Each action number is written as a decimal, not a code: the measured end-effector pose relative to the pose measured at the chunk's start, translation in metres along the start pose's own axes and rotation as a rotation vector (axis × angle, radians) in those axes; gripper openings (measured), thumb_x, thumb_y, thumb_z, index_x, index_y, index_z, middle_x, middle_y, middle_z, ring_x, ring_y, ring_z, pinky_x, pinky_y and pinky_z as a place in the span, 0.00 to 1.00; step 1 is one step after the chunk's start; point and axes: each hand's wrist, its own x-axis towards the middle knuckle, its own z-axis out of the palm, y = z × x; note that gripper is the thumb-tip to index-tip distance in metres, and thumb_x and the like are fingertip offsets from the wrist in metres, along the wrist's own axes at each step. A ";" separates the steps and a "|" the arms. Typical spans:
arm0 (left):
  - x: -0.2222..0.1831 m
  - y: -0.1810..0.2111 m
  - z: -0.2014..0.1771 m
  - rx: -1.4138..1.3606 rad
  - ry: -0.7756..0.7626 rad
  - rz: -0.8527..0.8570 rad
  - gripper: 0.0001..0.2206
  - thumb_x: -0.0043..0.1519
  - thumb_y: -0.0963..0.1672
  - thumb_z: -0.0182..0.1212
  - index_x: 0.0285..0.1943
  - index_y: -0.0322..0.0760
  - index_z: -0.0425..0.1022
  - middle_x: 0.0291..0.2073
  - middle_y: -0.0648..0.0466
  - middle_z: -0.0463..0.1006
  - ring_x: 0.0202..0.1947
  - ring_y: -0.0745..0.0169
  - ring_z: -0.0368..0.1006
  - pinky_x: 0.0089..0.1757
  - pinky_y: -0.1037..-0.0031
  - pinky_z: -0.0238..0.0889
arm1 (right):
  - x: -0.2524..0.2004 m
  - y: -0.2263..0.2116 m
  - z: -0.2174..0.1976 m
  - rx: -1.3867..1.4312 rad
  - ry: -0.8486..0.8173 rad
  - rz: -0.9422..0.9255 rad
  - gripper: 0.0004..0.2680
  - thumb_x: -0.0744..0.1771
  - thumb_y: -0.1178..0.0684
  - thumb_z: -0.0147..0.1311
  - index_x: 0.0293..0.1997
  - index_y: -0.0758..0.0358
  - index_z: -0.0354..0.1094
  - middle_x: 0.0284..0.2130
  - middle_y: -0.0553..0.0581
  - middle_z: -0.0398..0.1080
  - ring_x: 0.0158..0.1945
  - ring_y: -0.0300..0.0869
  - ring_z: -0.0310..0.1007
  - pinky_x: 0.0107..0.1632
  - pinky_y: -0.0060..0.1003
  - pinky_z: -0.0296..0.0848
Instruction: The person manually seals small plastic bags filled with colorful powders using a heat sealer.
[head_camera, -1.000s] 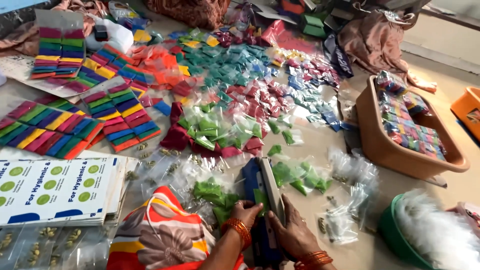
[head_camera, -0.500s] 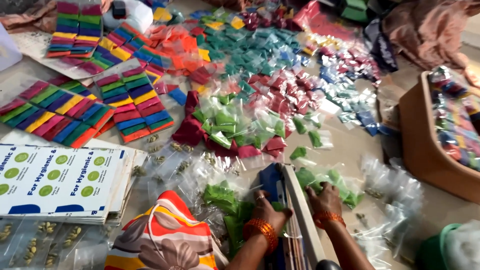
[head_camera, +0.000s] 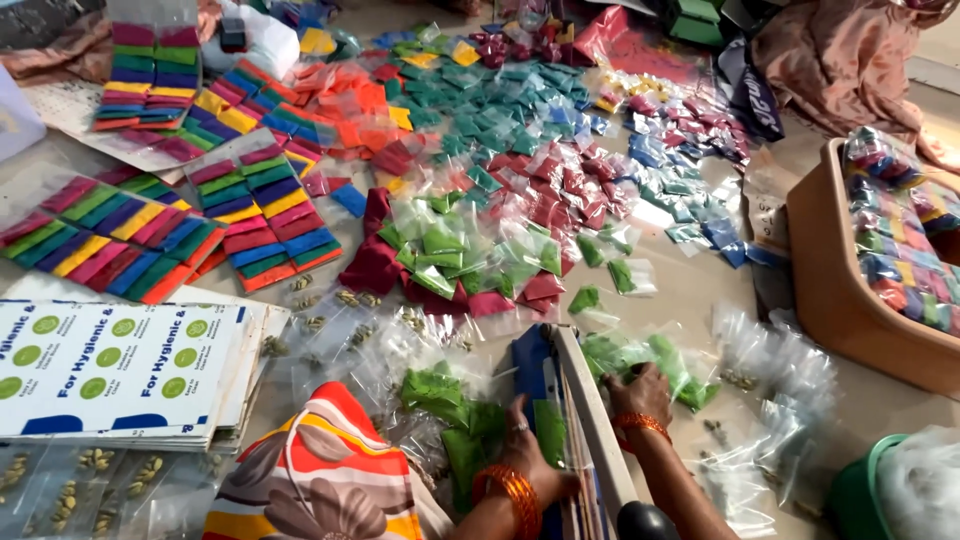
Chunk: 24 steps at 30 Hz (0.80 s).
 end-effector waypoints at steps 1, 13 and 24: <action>-0.003 0.001 -0.001 0.005 0.002 0.002 0.63 0.38 0.46 0.85 0.75 0.41 0.32 0.73 0.42 0.51 0.72 0.47 0.52 0.68 0.67 0.51 | -0.002 -0.003 -0.003 0.005 0.000 0.001 0.22 0.58 0.36 0.68 0.51 0.54 0.72 0.53 0.59 0.69 0.56 0.53 0.72 0.57 0.53 0.70; 0.033 -0.015 0.007 -0.020 0.100 -0.133 0.35 0.57 0.58 0.68 0.68 0.36 0.65 0.62 0.40 0.71 0.61 0.44 0.70 0.59 0.62 0.64 | 0.026 0.021 -0.010 0.494 -0.227 0.004 0.14 0.63 0.46 0.67 0.44 0.68 0.78 0.34 0.63 0.79 0.38 0.52 0.78 0.42 0.47 0.75; 0.010 0.004 -0.004 -0.153 0.082 -0.145 0.23 0.57 0.53 0.66 0.55 0.37 0.75 0.39 0.47 0.84 0.33 0.53 0.84 0.33 0.68 0.76 | -0.088 0.096 -0.101 -0.001 -0.110 -0.281 0.14 0.62 0.50 0.59 0.53 0.52 0.70 0.36 0.53 0.84 0.41 0.47 0.84 0.45 0.43 0.79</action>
